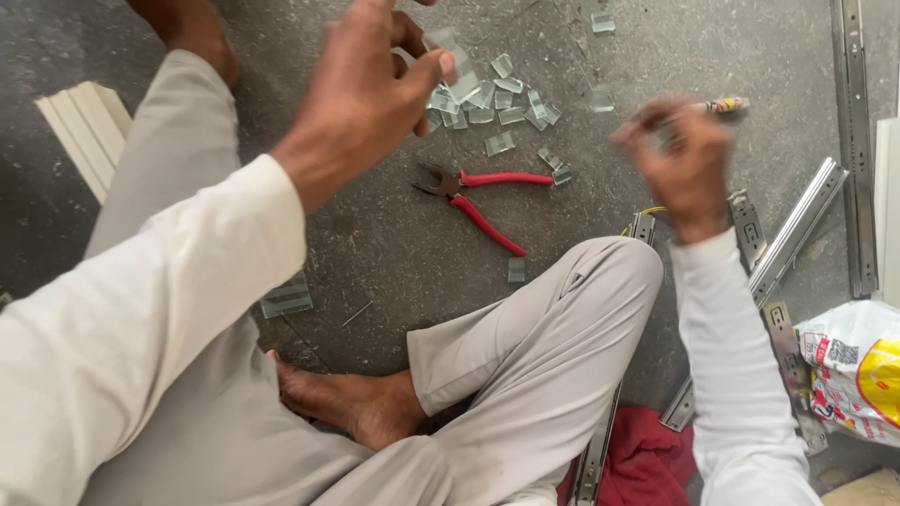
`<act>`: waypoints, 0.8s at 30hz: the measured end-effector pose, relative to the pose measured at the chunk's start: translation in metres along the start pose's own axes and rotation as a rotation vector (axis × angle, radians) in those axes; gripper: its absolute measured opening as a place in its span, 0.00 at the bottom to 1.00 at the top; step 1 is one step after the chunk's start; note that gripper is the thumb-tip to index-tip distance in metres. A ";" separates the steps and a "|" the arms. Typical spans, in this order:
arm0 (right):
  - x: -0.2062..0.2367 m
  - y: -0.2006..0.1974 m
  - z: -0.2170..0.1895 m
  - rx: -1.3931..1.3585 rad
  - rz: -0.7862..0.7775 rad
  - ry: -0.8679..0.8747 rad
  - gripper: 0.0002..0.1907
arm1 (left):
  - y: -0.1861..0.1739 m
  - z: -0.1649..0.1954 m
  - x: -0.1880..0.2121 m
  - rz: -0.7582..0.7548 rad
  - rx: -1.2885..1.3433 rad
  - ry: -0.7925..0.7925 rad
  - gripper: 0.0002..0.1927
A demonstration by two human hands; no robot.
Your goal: The person sits on the floor and uses a glass cutter to score and break small rectangular glass pieces. They repeatedly score the glass and snap off sections, accumulating a pile of small glass fragments.
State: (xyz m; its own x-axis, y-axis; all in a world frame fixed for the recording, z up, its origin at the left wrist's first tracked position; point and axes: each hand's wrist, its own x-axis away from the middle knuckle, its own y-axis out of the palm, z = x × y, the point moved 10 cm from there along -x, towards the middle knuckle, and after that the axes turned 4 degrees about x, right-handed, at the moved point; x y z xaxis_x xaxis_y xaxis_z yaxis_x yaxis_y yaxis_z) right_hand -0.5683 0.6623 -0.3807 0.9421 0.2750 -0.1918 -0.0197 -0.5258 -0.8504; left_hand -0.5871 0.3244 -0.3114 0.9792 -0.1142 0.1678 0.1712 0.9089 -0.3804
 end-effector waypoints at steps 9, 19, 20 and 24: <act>0.106 0.127 -0.108 0.559 -0.794 0.098 0.24 | -0.003 0.011 0.036 -0.060 0.125 -0.029 0.24; 0.160 0.153 -0.158 0.645 -0.747 0.154 0.23 | -0.044 0.036 0.098 -0.065 0.133 -0.003 0.26; 0.161 0.156 -0.155 0.656 -0.806 0.212 0.23 | -0.047 0.035 0.101 -0.054 0.095 -0.032 0.28; 0.140 0.170 -0.150 0.671 -0.986 0.340 0.24 | -0.054 0.040 0.107 -0.037 0.080 0.015 0.30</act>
State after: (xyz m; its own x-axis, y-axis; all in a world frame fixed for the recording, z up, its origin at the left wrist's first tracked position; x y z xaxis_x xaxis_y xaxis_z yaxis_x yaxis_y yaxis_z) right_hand -0.3894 0.4906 -0.4784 0.6892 0.0438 0.7233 0.6733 0.3302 -0.6615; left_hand -0.4963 0.2791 -0.2361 0.9740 -0.1540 0.1663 0.1987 0.9330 -0.3001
